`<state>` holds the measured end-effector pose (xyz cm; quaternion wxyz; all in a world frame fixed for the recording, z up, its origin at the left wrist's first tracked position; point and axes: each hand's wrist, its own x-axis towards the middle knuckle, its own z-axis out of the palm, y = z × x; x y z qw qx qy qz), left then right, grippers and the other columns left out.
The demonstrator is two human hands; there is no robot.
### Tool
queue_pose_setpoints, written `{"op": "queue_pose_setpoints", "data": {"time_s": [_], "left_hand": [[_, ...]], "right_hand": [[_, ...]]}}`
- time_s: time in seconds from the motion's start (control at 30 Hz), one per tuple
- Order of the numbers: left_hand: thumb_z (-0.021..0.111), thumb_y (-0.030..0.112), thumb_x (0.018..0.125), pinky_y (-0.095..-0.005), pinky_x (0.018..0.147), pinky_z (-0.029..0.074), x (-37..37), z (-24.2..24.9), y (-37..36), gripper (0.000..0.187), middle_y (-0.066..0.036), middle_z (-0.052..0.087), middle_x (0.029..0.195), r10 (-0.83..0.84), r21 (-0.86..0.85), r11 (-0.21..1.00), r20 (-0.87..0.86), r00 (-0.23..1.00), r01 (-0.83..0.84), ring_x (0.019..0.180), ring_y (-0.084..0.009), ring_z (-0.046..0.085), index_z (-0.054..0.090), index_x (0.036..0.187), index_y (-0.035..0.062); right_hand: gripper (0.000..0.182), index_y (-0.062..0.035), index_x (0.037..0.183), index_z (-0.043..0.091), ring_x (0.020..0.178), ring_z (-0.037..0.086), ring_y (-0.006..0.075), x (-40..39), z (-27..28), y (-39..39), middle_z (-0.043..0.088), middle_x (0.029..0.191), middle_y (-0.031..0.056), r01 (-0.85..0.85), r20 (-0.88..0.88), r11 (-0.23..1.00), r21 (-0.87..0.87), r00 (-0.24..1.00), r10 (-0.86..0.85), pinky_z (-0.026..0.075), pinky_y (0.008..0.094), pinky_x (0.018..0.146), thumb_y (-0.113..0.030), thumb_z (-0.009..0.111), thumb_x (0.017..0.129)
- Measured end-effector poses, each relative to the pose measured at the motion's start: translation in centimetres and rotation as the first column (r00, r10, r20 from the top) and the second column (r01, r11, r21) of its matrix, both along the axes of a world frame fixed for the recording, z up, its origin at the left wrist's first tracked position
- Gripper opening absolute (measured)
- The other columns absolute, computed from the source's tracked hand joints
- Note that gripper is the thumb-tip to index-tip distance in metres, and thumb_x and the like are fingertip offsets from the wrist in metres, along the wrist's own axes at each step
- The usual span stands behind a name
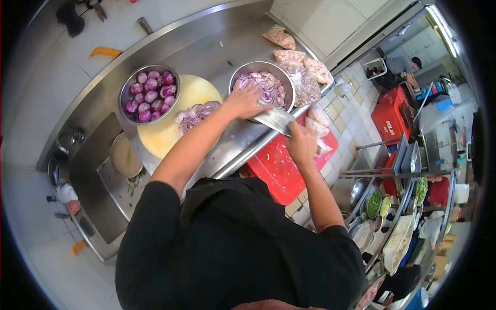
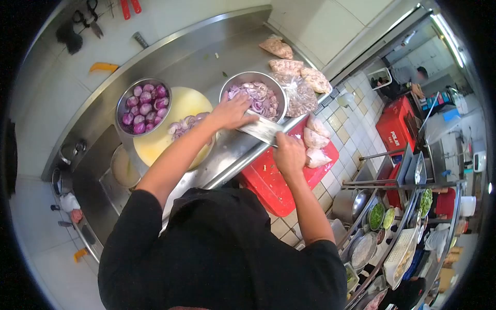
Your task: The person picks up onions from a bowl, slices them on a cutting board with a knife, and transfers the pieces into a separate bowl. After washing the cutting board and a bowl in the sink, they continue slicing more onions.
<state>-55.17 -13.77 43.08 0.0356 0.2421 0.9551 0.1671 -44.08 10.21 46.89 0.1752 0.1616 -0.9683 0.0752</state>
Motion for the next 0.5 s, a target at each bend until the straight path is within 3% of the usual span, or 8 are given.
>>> {"op": "queue_pose_setpoints", "data": {"time_s": [0.03, 0.1, 0.17, 0.23, 0.3, 0.4, 0.5], "left_hand": [[0.042, 0.065, 0.102, -0.0642, 0.124, 0.017, -1.5, 0.1, -0.8, 0.078, -0.018, 0.038, 0.165, 0.013, 0.074, 0.997, 0.050, 0.999, -0.016, 0.157, -0.0348, 0.028, 0.048, 0.154, 0.0060], [0.046, 0.058, 0.104, -0.0595, 0.125, 0.021, -2.9, 0.9, -2.8, 0.071, -0.020, 0.040, 0.164, 0.026, 0.217, 0.974, 0.156, 0.987, -0.060, 0.155, -0.0351, 0.033, 0.054, 0.149, 0.0035], [0.056, 0.043, 0.103, -0.0484, 0.123, 0.032, -1.5, 1.0, -7.2, 0.058, -0.021, 0.048, 0.158, 0.131, 0.552, 0.828, -0.024, 0.991, -0.096, 0.148, -0.0365, 0.044, 0.060, 0.141, -0.0002], [0.066, 0.034, 0.099, -0.0406, 0.117, 0.041, 3.5, 1.2, -10.9, 0.054, -0.023, 0.056, 0.150, 0.341, 0.616, 0.750, -0.049, 0.939, -0.241, 0.139, -0.0377, 0.053, 0.061, 0.139, -0.0020], [0.072, 0.034, 0.094, -0.0466, 0.111, 0.045, 8.4, -2.1, -13.9, 0.054, -0.022, 0.062, 0.139, 0.468, 0.631, 0.663, 0.072, 0.881, -0.404, 0.129, -0.0384, 0.059, 0.064, 0.134, -0.0019], [0.082, 0.040, 0.083, -0.0517, 0.114, 0.040, 15.2, -8.1, -15.3, 0.075, -0.028, 0.053, 0.145, 0.530, 0.508, 0.746, -0.061, 0.846, -0.431, 0.136, -0.0452, 0.050, 0.058, 0.139, -0.0026], [0.087, 0.047, 0.075, -0.0616, 0.118, 0.031, 18.5, -9.4, -13.5, 0.098, -0.032, 0.039, 0.155, 0.583, 0.338, 0.783, -0.105, 0.806, -0.523, 0.144, -0.0498, 0.038, 0.047, 0.150, -0.0014]], "right_hand": [[0.024, -0.0085, 0.101, 0.063, 0.079, 0.071, 0.0329, 0.9, 0.6, 0.6, 0.072, 0.081, 0.0125, 0.012, -0.001, 1.000, -0.010, 1.000, -0.012, 0.053, 0.0464, 0.076, -0.014, 0.074, 0.080], [0.026, -0.0071, 0.104, 0.066, 0.083, 0.073, 0.0357, 2.2, 0.4, 0.9, 0.074, 0.085, 0.0150, 0.088, 0.166, 0.991, -0.102, 0.984, -0.070, 0.054, 0.0482, 0.078, -0.019, 0.075, 0.083], [0.030, -0.0058, 0.108, 0.069, 0.088, 0.073, 0.0389, 3.4, -0.7, 0.2, 0.076, 0.090, 0.0183, 0.267, 0.490, 0.937, -0.224, 0.862, -0.128, 0.055, 0.0508, 0.079, -0.025, 0.076, 0.086], [0.032, -0.0052, 0.110, 0.071, 0.092, 0.072, 0.0444, 3.7, -3.0, -1.0, 0.075, 0.094, 0.0243, 0.264, 0.565, 0.911, -0.316, 0.824, -0.043, 0.055, 0.0546, 0.081, -0.030, 0.075, 0.089], [0.034, -0.0058, 0.113, 0.072, 0.093, 0.071, 0.0463, 3.6, -4.0, -3.6, 0.074, 0.095, 0.0272, 0.257, 0.605, 0.880, -0.400, 0.795, 0.043, 0.054, 0.0554, 0.082, -0.030, 0.075, 0.090], [0.031, -0.0025, 0.111, 0.067, 0.092, 0.070, 0.0490, 2.7, -4.6, -7.4, 0.072, 0.095, 0.0293, 0.248, 0.639, 0.919, -0.307, 0.769, 0.006, 0.054, 0.0577, 0.082, -0.027, 0.071, 0.093], [0.026, 0.0004, 0.107, 0.060, 0.090, 0.069, 0.0507, 1.5, -6.2, -10.0, 0.071, 0.094, 0.0307, 0.126, 0.550, 0.960, -0.251, 0.834, 0.035, 0.053, 0.0599, 0.081, -0.023, 0.066, 0.096]]}}
